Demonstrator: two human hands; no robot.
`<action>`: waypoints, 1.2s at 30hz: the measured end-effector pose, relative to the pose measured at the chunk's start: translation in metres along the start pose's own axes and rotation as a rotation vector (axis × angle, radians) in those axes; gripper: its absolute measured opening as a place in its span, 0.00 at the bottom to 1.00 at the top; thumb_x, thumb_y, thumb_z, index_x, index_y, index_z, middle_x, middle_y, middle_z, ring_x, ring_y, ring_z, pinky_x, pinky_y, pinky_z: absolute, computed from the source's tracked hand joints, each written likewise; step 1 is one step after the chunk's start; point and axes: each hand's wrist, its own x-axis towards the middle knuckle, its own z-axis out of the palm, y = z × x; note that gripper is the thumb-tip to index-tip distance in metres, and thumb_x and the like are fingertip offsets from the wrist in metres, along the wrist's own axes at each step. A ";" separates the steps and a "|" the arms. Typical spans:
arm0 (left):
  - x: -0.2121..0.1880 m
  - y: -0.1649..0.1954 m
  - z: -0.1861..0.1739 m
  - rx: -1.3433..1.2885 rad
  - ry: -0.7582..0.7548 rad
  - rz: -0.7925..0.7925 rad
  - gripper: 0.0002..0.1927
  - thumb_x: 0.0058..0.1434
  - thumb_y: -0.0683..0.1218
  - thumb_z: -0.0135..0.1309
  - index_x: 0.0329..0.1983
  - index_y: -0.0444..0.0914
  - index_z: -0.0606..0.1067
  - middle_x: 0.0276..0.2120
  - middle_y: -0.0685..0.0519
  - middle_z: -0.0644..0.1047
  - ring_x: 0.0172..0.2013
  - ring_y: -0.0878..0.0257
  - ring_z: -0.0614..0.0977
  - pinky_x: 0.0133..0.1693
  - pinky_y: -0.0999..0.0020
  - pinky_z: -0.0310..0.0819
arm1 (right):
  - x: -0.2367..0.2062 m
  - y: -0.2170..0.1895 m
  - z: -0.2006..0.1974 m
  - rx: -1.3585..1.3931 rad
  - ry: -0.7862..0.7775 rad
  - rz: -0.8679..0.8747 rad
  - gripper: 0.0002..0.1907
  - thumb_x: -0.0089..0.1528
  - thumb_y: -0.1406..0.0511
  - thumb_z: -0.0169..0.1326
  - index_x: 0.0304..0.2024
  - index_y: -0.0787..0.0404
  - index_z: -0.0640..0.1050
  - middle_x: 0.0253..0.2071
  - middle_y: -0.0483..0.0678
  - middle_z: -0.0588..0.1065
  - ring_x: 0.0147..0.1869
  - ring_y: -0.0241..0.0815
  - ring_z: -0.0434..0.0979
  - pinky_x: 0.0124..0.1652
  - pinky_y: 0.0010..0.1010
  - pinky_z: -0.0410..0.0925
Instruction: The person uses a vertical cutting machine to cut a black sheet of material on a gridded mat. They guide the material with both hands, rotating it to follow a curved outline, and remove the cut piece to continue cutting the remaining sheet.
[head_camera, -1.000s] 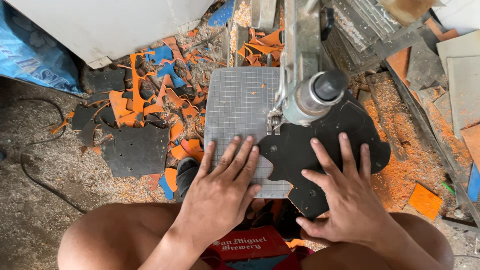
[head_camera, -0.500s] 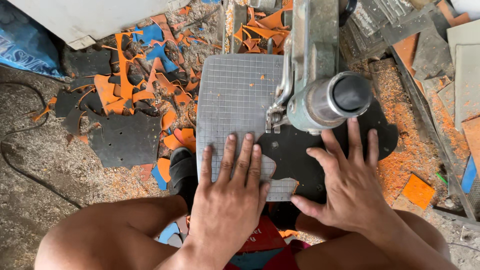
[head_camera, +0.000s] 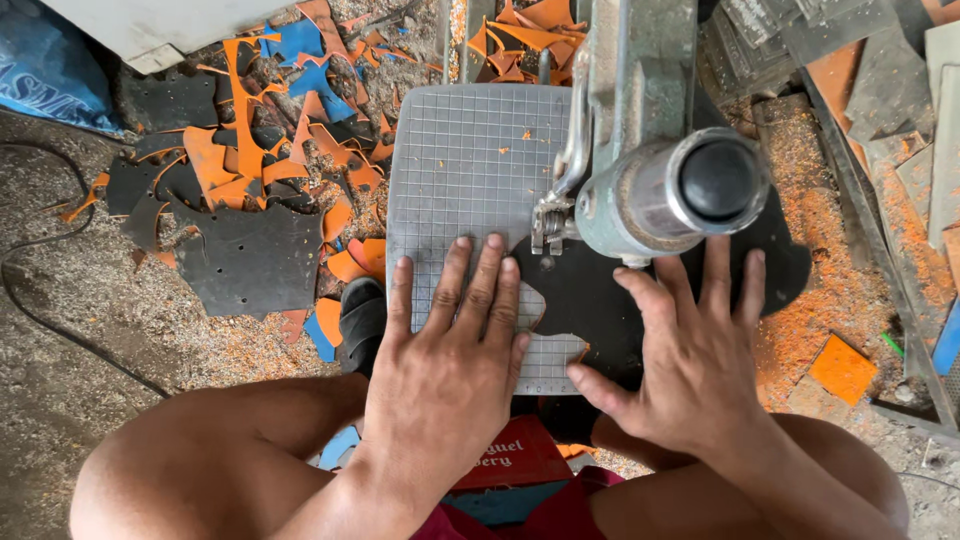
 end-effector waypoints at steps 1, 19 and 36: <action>0.000 0.000 0.000 0.006 0.002 0.002 0.28 0.68 0.52 0.47 0.66 0.31 0.70 0.68 0.43 0.69 0.69 0.49 0.66 0.68 0.37 0.49 | 0.003 0.004 -0.001 0.000 -0.004 -0.020 0.45 0.56 0.39 0.54 0.61 0.64 0.63 0.66 0.66 0.63 0.75 0.81 0.50 0.64 0.82 0.40; 0.007 0.000 0.006 0.023 0.018 -0.013 0.27 0.66 0.51 0.50 0.65 0.32 0.70 0.68 0.45 0.69 0.69 0.49 0.67 0.67 0.36 0.51 | 0.018 0.013 -0.008 -0.017 -0.032 -0.066 0.51 0.55 0.37 0.54 0.66 0.68 0.64 0.67 0.66 0.64 0.75 0.75 0.52 0.69 0.73 0.36; 0.002 -0.005 0.005 -0.064 0.035 0.019 0.26 0.67 0.49 0.49 0.66 0.34 0.71 0.66 0.46 0.71 0.68 0.49 0.69 0.68 0.33 0.48 | 0.046 0.081 0.002 0.004 -0.094 -0.349 0.54 0.49 0.31 0.49 0.60 0.65 0.70 0.66 0.68 0.63 0.74 0.69 0.56 0.74 0.69 0.40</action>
